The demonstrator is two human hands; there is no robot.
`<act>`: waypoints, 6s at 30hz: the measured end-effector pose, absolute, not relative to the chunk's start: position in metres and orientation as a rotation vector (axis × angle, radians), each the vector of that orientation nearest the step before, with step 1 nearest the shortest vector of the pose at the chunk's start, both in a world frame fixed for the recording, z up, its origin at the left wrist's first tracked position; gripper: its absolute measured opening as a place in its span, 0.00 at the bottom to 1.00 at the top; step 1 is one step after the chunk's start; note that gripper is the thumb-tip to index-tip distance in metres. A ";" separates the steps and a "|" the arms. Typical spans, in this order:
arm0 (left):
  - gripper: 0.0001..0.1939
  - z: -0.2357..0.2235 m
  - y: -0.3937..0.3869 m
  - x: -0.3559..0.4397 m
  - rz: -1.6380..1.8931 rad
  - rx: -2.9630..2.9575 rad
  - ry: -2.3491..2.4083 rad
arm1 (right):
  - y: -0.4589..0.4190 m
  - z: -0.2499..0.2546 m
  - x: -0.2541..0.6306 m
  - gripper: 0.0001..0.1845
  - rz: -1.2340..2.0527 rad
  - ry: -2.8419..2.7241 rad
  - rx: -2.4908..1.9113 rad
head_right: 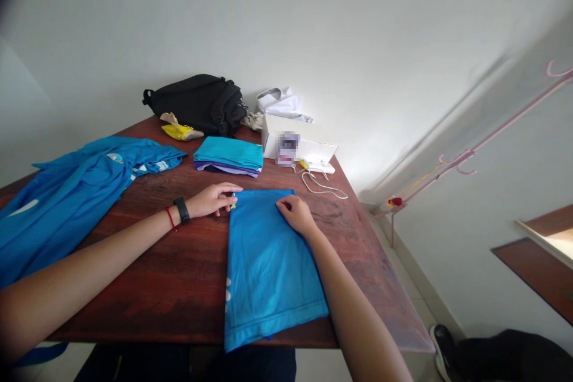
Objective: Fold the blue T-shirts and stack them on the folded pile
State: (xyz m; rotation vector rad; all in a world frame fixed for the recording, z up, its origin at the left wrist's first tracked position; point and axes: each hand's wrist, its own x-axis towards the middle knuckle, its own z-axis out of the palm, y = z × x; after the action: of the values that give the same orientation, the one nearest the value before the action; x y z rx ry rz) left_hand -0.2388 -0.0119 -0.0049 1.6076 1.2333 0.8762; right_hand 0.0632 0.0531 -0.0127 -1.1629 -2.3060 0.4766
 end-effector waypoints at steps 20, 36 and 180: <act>0.13 -0.013 -0.019 -0.229 1.108 1.619 1.481 | 0.056 -0.016 0.064 0.12 0.432 -2.275 -1.116; 0.33 0.017 -0.045 -0.240 0.841 1.099 1.141 | 0.066 -0.027 0.071 0.16 0.350 -2.091 -1.296; 0.20 0.063 -0.060 -0.244 0.673 1.962 1.301 | -0.015 0.093 0.061 0.12 0.592 -2.664 -1.202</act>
State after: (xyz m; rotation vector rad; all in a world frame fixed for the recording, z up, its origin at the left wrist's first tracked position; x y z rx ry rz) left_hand -0.2437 -0.0604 0.0634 1.9623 1.3011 0.6726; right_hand 0.0607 -0.0154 0.0931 -1.2022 -2.6636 0.5921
